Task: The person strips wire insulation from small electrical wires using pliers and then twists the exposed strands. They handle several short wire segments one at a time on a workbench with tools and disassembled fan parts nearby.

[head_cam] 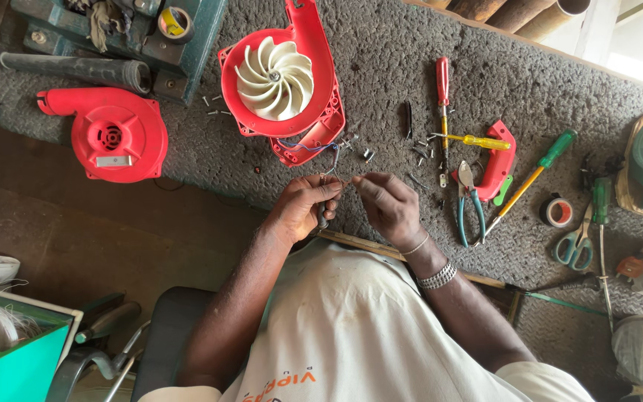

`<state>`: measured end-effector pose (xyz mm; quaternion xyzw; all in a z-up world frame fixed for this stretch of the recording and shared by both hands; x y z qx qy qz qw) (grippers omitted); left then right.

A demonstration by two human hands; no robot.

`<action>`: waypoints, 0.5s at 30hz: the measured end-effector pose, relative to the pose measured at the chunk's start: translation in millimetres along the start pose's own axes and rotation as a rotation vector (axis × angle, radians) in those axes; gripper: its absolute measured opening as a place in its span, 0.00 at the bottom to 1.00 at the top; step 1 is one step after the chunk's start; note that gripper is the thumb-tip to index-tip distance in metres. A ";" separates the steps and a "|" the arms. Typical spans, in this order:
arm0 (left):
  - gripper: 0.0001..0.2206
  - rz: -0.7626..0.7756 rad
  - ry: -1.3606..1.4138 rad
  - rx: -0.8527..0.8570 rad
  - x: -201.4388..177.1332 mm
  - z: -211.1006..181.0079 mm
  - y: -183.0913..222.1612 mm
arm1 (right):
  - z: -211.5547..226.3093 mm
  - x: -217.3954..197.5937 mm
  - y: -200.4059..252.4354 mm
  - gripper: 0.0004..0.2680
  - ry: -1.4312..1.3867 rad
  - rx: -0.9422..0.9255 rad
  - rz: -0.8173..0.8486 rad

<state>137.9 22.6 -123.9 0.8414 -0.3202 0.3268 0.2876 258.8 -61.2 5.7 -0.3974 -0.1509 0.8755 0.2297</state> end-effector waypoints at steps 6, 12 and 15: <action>0.06 0.010 0.041 -0.031 4.8 -2.7 -0.7 | 13.2 -5.2 -14.6 0.17 0.003 -0.220 0.019; 0.05 -0.016 0.068 -0.027 3.8 0.5 -4.0 | 13.4 -7.7 -18.4 0.15 0.002 -0.278 0.035; 0.05 -0.035 0.081 -0.027 3.0 4.4 -6.5 | 11.8 -8.0 -20.1 0.15 0.009 -0.309 0.025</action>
Point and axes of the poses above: each hand's wrist, its own y-axis away from the middle knuckle, its own x-axis out of the palm, z = x × y, the point moved 8 cm from there along -y, towards the middle knuckle, and after that the axes turned 14 degrees about x, right-handed, at the moved point
